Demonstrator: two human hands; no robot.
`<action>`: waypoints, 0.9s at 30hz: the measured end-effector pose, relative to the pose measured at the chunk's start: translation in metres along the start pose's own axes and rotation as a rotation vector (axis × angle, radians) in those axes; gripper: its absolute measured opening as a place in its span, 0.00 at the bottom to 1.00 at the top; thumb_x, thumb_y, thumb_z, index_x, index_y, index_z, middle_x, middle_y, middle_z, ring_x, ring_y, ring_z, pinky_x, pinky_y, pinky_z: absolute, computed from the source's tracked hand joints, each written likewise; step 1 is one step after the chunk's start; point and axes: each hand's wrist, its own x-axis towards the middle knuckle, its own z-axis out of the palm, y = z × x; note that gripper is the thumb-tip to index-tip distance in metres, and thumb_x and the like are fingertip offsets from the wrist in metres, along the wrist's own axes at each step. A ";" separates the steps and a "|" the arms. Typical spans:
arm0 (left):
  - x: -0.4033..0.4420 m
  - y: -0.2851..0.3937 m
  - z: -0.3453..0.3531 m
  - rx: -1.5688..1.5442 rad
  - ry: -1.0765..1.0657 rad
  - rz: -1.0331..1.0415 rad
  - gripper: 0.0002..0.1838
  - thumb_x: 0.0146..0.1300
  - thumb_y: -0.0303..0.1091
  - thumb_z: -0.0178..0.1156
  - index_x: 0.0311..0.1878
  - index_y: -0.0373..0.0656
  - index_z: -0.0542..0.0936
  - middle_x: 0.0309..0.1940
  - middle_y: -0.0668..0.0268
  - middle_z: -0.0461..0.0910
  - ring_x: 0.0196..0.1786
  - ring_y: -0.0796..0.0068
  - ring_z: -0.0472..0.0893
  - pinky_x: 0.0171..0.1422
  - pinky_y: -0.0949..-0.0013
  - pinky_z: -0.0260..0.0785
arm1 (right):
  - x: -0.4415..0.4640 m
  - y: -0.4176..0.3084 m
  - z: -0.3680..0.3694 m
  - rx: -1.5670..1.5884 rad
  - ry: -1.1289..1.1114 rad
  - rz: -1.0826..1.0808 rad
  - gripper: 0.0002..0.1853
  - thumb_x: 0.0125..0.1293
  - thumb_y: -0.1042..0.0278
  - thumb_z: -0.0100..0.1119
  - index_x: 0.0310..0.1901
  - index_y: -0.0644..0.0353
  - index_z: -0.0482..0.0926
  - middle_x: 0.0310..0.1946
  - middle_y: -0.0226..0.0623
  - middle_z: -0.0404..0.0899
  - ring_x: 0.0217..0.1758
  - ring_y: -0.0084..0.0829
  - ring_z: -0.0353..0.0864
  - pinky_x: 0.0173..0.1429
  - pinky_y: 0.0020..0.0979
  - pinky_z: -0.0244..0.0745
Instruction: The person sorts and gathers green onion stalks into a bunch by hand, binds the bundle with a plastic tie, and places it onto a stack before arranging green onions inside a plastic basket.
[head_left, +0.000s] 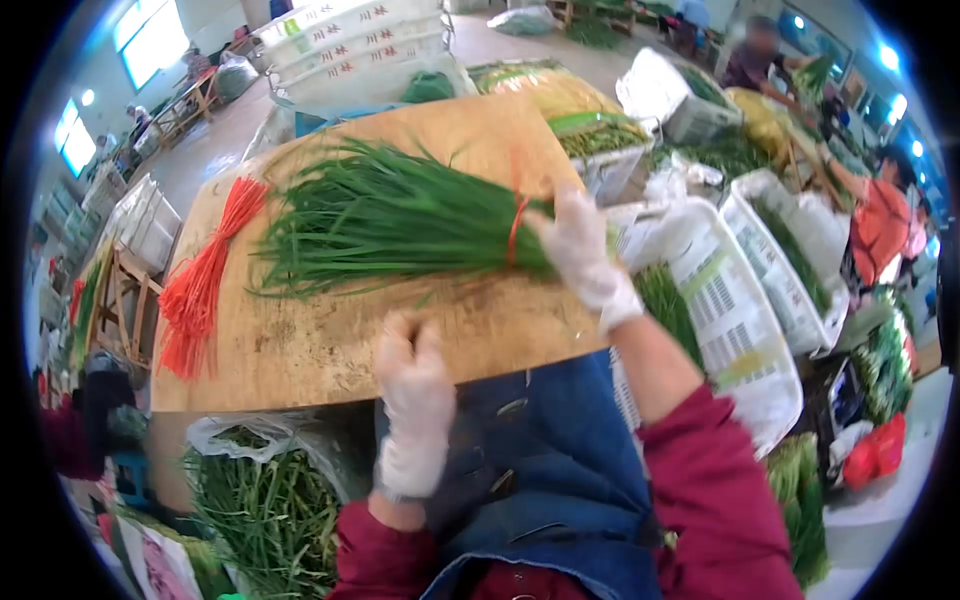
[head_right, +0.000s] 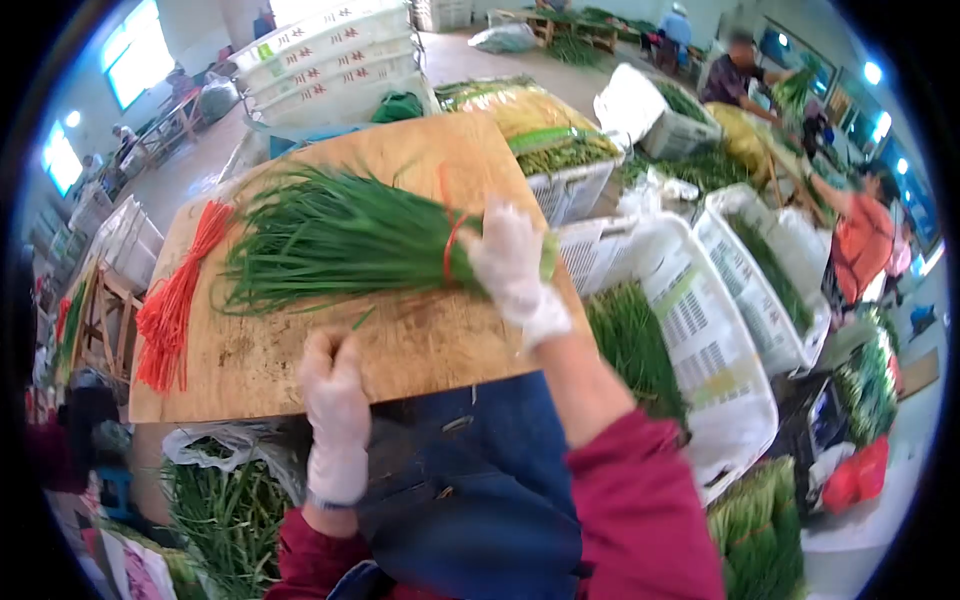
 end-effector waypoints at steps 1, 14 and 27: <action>0.016 0.009 0.000 -0.012 -0.031 -0.023 0.04 0.62 0.26 0.54 0.36 0.37 0.76 0.25 0.71 0.73 0.19 0.86 0.67 0.19 0.80 0.60 | -0.006 0.000 -0.001 0.011 0.038 -0.048 0.28 0.52 0.56 0.65 0.51 0.64 0.70 0.40 0.49 0.77 0.44 0.48 0.76 0.48 0.45 0.69; 0.096 0.054 0.036 0.265 -0.331 -0.113 0.21 0.62 0.46 0.56 0.32 0.32 0.77 0.18 0.63 0.74 0.16 0.76 0.73 0.18 0.74 0.65 | -0.063 -0.022 -0.013 -0.021 0.147 -0.299 0.31 0.49 0.67 0.64 0.56 0.62 0.65 0.46 0.41 0.71 0.51 0.42 0.68 0.56 0.43 0.60; 0.071 -0.011 0.035 0.086 -0.580 0.065 0.09 0.61 0.30 0.55 0.35 0.33 0.79 0.24 0.64 0.77 0.23 0.76 0.76 0.25 0.76 0.68 | -0.021 -0.037 -0.038 -0.352 -0.162 -0.282 0.47 0.39 0.46 0.71 0.58 0.65 0.63 0.52 0.44 0.70 0.58 0.43 0.68 0.60 0.44 0.61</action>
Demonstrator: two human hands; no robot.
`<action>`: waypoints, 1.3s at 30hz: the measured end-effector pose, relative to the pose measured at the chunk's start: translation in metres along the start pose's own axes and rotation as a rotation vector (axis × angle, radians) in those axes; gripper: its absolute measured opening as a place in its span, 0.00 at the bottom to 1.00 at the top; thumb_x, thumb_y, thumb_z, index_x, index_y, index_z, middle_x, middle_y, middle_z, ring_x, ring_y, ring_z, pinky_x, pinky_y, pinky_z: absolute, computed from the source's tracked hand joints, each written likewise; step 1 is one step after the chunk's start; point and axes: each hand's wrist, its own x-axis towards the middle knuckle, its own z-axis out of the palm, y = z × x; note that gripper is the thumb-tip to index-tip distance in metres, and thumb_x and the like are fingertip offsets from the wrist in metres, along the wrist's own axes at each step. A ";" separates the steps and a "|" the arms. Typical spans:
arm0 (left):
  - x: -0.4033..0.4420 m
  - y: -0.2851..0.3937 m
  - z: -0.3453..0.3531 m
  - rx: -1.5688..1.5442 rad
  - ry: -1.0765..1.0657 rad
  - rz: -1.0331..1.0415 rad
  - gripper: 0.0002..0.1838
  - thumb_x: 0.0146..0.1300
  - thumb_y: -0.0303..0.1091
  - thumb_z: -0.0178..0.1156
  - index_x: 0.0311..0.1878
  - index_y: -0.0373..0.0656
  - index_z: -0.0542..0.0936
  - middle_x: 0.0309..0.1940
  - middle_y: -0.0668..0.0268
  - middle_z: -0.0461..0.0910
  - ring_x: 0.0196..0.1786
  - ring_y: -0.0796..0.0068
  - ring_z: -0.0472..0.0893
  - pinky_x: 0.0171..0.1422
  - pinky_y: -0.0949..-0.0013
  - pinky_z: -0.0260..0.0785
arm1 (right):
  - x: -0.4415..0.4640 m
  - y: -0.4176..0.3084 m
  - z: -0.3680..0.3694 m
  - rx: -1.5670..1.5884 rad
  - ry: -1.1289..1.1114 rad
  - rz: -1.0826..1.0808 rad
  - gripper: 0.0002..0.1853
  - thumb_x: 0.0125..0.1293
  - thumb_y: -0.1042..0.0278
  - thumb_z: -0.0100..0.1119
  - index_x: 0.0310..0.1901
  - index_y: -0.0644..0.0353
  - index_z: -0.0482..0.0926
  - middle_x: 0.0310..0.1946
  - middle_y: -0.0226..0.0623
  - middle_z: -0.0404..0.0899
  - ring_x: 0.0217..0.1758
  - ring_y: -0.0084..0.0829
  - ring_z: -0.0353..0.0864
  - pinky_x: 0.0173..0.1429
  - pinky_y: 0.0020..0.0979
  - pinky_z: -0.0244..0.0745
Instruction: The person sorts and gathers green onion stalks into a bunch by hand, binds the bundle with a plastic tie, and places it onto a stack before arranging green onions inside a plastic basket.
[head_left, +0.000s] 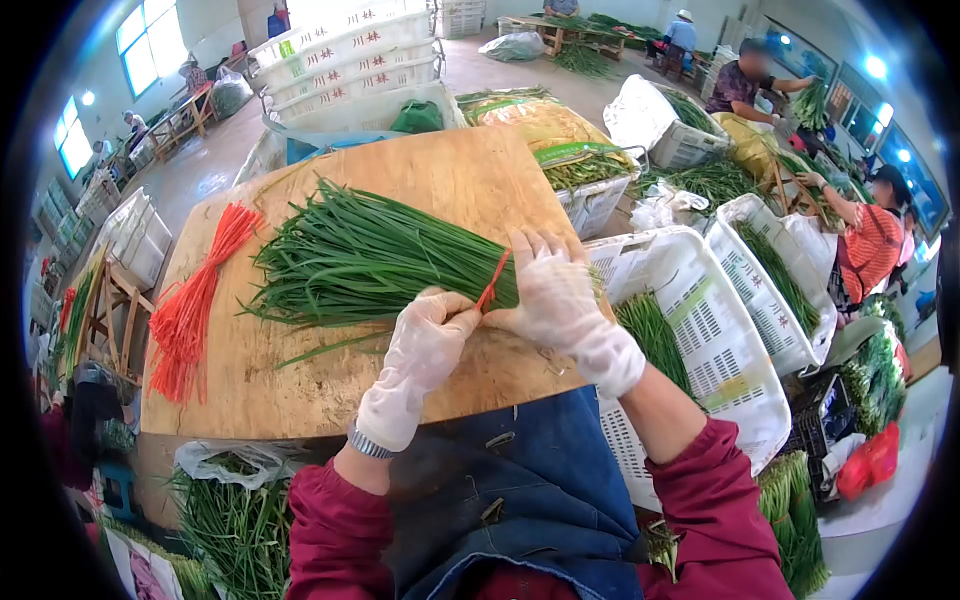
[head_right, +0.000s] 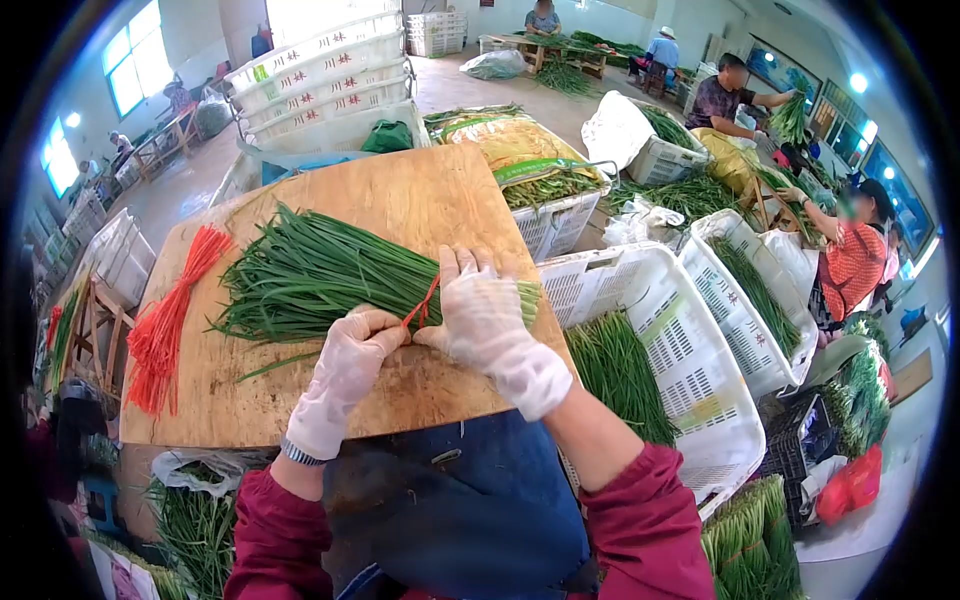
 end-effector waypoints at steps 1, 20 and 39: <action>0.006 -0.002 0.003 -0.005 0.038 0.137 0.09 0.62 0.30 0.54 0.37 0.33 0.79 0.25 0.65 0.76 0.23 0.78 0.75 0.25 0.76 0.68 | 0.009 0.000 0.000 -0.014 -0.076 0.037 0.47 0.38 0.45 0.71 0.58 0.65 0.63 0.52 0.45 0.70 0.59 0.44 0.68 0.60 0.44 0.62; -0.008 -0.007 0.035 -0.888 0.095 -0.152 0.07 0.60 0.27 0.51 0.29 0.36 0.75 0.24 0.64 0.75 0.23 0.80 0.69 0.29 0.78 0.63 | 0.012 0.014 0.020 -0.134 0.129 -0.309 0.35 0.52 0.61 0.54 0.62 0.68 0.59 0.55 0.45 0.68 0.59 0.41 0.66 0.61 0.46 0.57; -0.037 0.026 0.071 -0.966 0.398 -0.437 0.10 0.59 0.27 0.51 0.21 0.44 0.67 0.15 0.74 0.61 0.16 0.85 0.57 0.17 0.78 0.49 | -0.017 -0.002 0.050 -0.181 0.055 -0.024 0.30 0.54 0.64 0.53 0.58 0.69 0.63 0.53 0.47 0.69 0.58 0.42 0.67 0.63 0.51 0.54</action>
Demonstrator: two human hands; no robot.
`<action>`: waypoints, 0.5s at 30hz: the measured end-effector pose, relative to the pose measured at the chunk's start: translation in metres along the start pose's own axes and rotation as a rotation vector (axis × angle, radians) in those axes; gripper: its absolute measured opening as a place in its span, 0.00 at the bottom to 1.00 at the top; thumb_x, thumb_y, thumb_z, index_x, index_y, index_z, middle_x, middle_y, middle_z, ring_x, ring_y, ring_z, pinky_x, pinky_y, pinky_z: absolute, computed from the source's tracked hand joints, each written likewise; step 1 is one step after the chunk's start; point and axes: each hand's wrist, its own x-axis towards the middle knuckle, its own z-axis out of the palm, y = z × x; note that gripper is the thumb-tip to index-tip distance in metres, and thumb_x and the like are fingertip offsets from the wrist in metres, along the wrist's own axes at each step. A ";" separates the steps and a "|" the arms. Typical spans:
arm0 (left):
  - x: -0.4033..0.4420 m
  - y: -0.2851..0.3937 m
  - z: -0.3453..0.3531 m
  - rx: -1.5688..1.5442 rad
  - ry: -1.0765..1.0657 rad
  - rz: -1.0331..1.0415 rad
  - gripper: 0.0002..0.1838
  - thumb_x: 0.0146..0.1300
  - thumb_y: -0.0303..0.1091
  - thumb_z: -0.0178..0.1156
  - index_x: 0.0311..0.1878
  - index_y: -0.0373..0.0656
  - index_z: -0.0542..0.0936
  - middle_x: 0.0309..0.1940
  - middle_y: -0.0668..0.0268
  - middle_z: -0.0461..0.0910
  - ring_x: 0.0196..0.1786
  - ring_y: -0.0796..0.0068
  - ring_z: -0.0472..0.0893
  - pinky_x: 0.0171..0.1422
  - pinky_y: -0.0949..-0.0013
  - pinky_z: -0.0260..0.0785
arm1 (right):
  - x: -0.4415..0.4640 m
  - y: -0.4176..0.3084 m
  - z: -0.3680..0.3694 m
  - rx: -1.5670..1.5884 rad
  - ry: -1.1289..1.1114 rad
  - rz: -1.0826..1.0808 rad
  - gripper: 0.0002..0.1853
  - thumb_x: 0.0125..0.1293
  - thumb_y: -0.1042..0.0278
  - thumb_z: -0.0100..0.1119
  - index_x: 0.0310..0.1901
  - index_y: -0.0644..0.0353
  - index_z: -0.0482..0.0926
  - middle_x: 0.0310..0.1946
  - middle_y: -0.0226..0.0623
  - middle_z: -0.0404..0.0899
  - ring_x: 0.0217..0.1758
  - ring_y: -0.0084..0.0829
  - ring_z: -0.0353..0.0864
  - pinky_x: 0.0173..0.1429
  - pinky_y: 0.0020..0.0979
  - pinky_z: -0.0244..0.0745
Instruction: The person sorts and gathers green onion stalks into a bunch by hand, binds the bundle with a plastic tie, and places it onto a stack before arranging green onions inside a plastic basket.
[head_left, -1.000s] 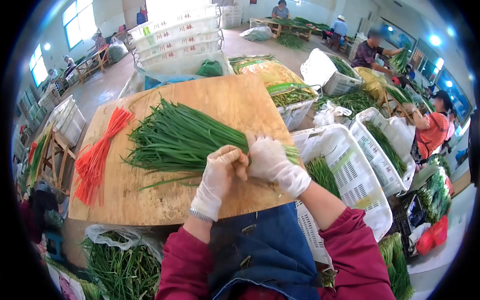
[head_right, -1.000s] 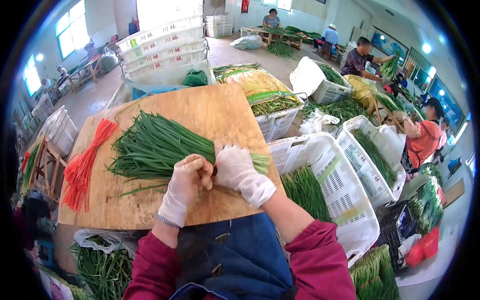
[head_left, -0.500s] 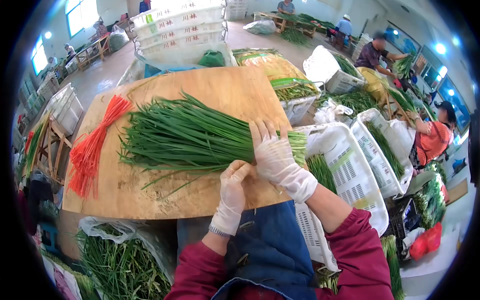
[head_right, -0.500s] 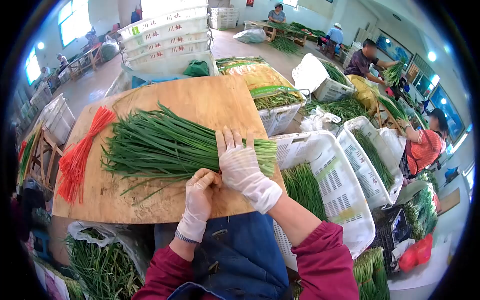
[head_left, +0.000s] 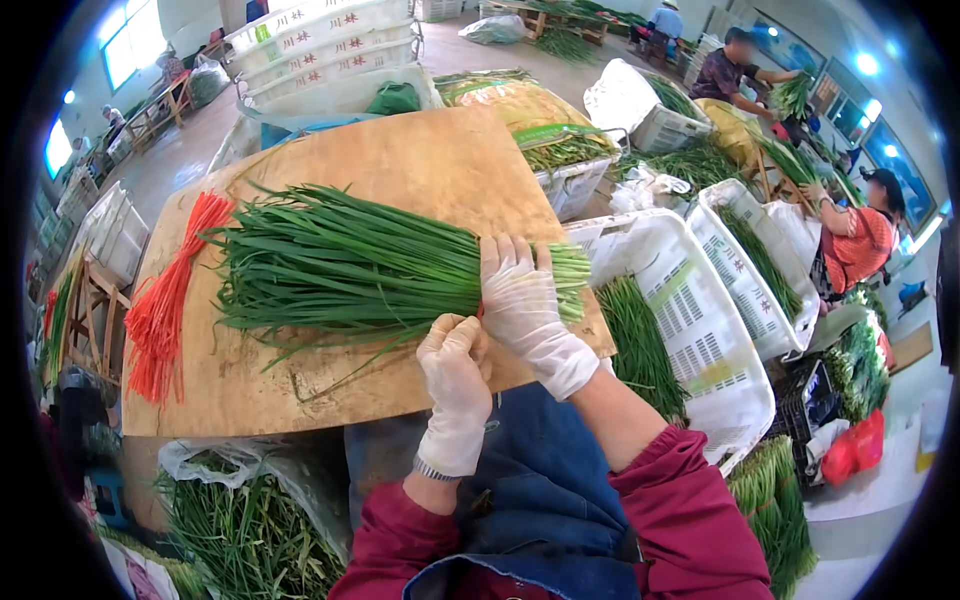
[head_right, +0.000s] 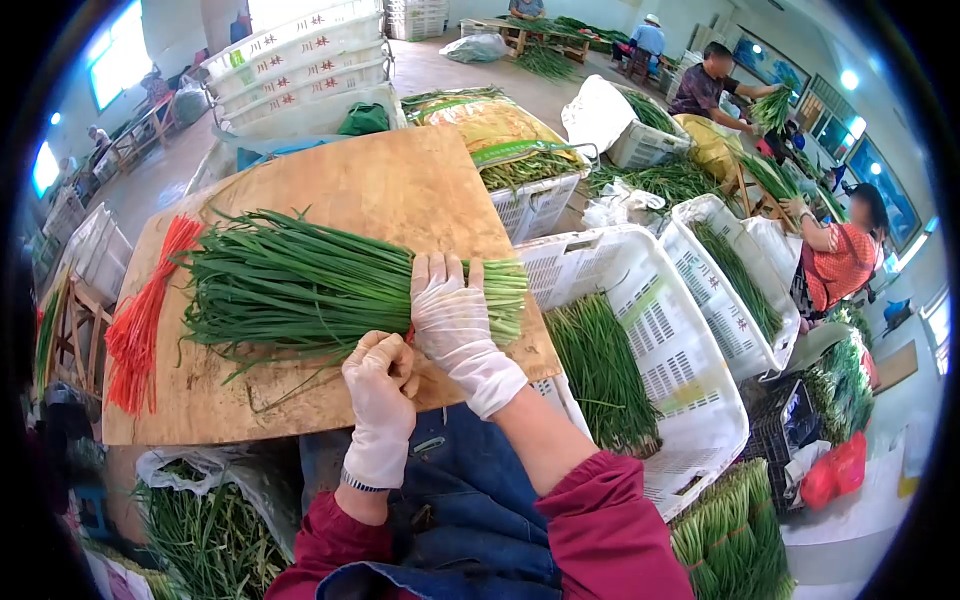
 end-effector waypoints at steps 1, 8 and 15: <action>-0.003 0.004 0.004 -0.003 -0.008 0.000 0.10 0.58 0.26 0.51 0.21 0.44 0.66 0.15 0.74 0.61 0.15 0.85 0.56 0.17 0.78 0.48 | -0.001 -0.001 -0.002 0.013 0.001 0.002 0.29 0.54 0.64 0.53 0.58 0.69 0.64 0.53 0.47 0.69 0.58 0.42 0.66 0.64 0.51 0.54; -0.008 0.042 0.025 0.040 -0.032 0.005 0.10 0.55 0.24 0.51 0.19 0.43 0.66 0.14 0.72 0.61 0.15 0.85 0.55 0.16 0.78 0.43 | -0.016 -0.008 0.006 0.038 0.127 -0.038 0.27 0.55 0.63 0.50 0.56 0.69 0.65 0.53 0.49 0.69 0.59 0.44 0.65 0.65 0.56 0.51; 0.010 0.069 0.020 0.611 -0.202 0.140 0.06 0.53 0.25 0.52 0.24 0.36 0.75 0.18 0.64 0.72 0.16 0.81 0.67 0.17 0.77 0.58 | -0.016 -0.006 -0.011 0.155 0.072 -0.071 0.31 0.52 0.60 0.57 0.56 0.68 0.66 0.55 0.48 0.68 0.60 0.43 0.64 0.66 0.56 0.49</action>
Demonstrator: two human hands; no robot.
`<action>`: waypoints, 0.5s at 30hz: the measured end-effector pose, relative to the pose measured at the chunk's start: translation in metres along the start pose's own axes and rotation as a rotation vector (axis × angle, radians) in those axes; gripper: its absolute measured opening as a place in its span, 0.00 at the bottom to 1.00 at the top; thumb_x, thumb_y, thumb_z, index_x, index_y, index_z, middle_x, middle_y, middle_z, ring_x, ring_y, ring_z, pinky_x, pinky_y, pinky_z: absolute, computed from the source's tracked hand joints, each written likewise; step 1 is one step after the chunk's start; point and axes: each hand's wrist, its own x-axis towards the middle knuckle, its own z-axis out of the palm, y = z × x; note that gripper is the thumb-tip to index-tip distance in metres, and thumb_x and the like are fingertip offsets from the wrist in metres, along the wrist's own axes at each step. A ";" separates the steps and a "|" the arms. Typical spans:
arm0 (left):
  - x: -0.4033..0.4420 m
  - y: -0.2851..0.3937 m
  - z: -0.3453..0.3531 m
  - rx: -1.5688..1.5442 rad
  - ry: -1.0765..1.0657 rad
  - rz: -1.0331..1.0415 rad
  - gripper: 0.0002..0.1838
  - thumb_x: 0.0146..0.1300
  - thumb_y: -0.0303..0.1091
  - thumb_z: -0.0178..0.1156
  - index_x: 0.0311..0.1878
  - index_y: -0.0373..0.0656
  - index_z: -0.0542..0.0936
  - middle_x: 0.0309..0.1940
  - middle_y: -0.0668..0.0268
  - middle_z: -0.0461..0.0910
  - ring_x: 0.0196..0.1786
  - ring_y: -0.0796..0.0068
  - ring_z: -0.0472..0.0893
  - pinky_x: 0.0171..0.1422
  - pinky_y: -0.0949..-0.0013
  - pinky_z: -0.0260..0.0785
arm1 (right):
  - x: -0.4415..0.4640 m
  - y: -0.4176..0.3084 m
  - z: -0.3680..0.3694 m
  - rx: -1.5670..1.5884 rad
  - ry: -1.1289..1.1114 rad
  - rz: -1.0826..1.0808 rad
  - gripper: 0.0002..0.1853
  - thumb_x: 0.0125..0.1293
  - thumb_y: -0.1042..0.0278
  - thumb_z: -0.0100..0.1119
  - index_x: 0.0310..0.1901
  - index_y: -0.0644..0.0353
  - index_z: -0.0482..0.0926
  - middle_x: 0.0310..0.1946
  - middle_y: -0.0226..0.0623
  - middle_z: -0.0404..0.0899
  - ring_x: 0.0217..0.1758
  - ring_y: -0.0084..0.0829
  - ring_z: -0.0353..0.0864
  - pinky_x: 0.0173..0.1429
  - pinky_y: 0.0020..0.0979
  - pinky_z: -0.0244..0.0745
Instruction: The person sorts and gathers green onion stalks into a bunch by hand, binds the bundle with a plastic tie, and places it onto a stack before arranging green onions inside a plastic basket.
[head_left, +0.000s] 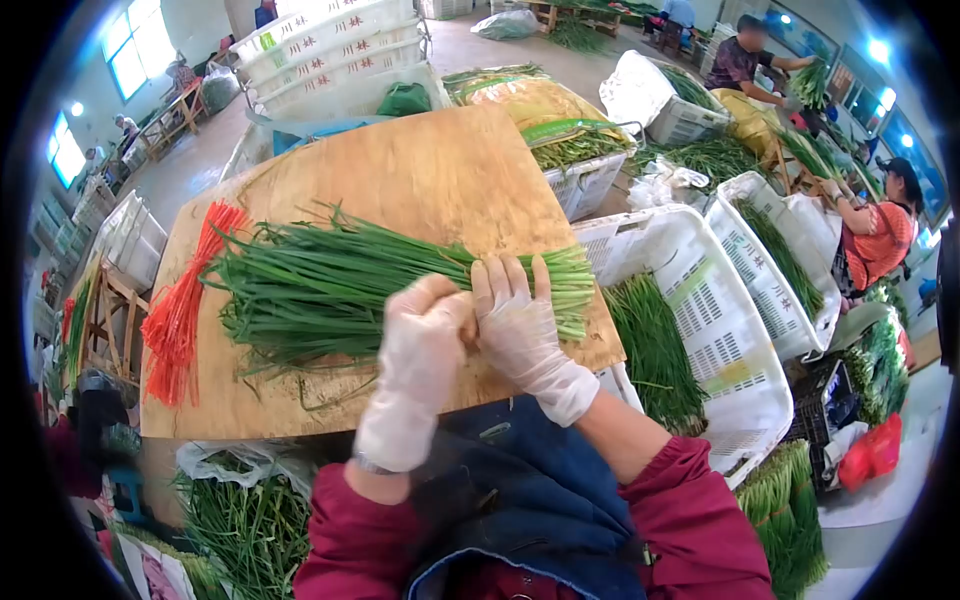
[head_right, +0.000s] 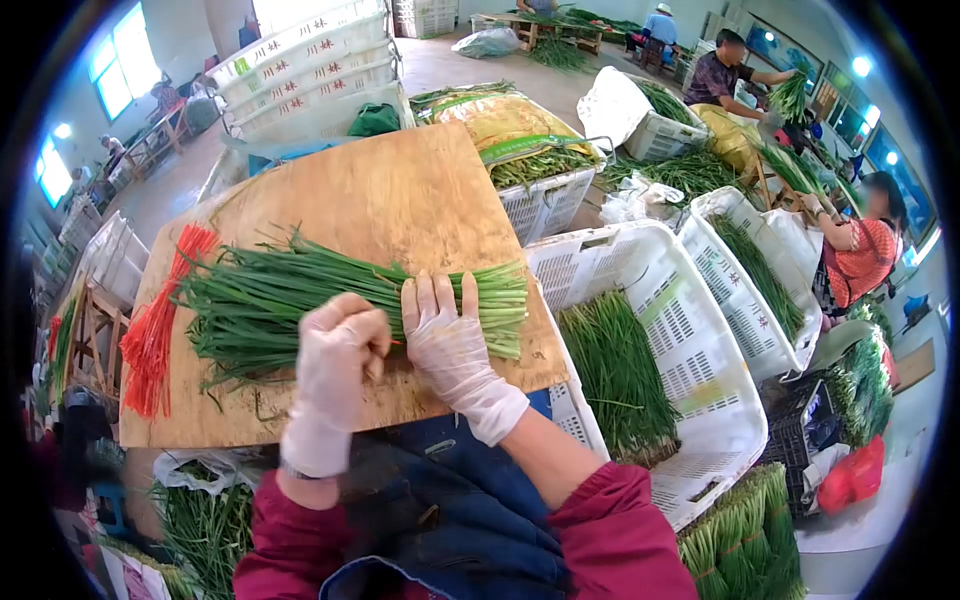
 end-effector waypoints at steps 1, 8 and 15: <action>0.008 0.003 -0.013 0.252 0.052 0.106 0.07 0.55 0.27 0.51 0.26 0.35 0.76 0.21 0.63 0.75 0.20 0.79 0.72 0.20 0.76 0.63 | 0.000 0.002 -0.006 0.044 -0.012 -0.011 0.32 0.51 0.60 0.59 0.56 0.68 0.66 0.55 0.48 0.68 0.60 0.43 0.64 0.66 0.56 0.49; 0.036 0.018 -0.035 0.915 0.087 0.724 0.09 0.53 0.28 0.59 0.37 0.35 0.78 0.43 0.55 0.77 0.47 0.56 0.76 0.53 0.63 0.67 | -0.034 0.061 -0.070 0.360 0.281 0.281 0.30 0.50 0.68 0.66 0.55 0.66 0.68 0.50 0.47 0.71 0.54 0.44 0.70 0.60 0.42 0.62; 0.036 -0.024 0.000 1.288 -0.260 0.788 0.35 0.44 0.36 0.67 0.58 0.37 0.68 0.58 0.54 0.67 0.62 0.51 0.63 0.65 0.54 0.56 | -0.125 0.119 -0.072 0.808 0.262 1.029 0.16 0.60 0.76 0.58 0.50 0.65 0.74 0.40 0.37 0.80 0.39 0.25 0.78 0.45 0.25 0.72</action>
